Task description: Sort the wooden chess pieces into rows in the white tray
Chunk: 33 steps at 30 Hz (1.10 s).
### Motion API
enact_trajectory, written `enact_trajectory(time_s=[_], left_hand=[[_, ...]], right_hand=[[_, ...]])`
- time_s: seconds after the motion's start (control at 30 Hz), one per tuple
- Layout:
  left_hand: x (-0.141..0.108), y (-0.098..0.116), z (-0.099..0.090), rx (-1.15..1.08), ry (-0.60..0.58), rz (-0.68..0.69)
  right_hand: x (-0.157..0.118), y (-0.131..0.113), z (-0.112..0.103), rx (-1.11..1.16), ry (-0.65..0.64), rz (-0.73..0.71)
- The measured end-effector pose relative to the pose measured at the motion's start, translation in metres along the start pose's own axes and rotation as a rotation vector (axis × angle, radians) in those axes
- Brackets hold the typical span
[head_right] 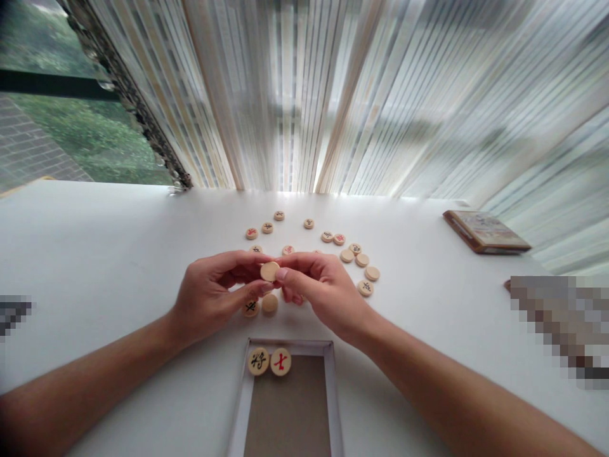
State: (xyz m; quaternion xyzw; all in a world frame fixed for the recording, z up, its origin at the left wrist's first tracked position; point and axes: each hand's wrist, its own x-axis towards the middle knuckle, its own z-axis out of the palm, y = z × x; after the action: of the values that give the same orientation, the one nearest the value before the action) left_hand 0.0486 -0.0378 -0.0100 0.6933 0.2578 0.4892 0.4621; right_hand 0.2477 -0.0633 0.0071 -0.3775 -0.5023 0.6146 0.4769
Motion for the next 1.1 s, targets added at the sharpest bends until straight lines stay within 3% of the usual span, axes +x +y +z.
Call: enact_trajectory(time_s=[0.57, 0.83, 1.1], left_hand=[[-0.0022, 0.0001, -0.0013, 0.150, -0.037, 0.110], [-0.0034, 0.0009, -0.0017, 0.336, -0.039, 0.194], [-0.0036, 0.0008, 0.0001, 0.212, -0.028, 0.128]], right_hand=[[-0.0003, -0.0035, 0.0026, -0.122, 0.014, -0.019], [-0.0001, 0.0024, 0.0049, -0.077, 0.006, 0.005], [-0.0011, -0.0034, 0.0039, -0.155, 0.006, -0.041]])
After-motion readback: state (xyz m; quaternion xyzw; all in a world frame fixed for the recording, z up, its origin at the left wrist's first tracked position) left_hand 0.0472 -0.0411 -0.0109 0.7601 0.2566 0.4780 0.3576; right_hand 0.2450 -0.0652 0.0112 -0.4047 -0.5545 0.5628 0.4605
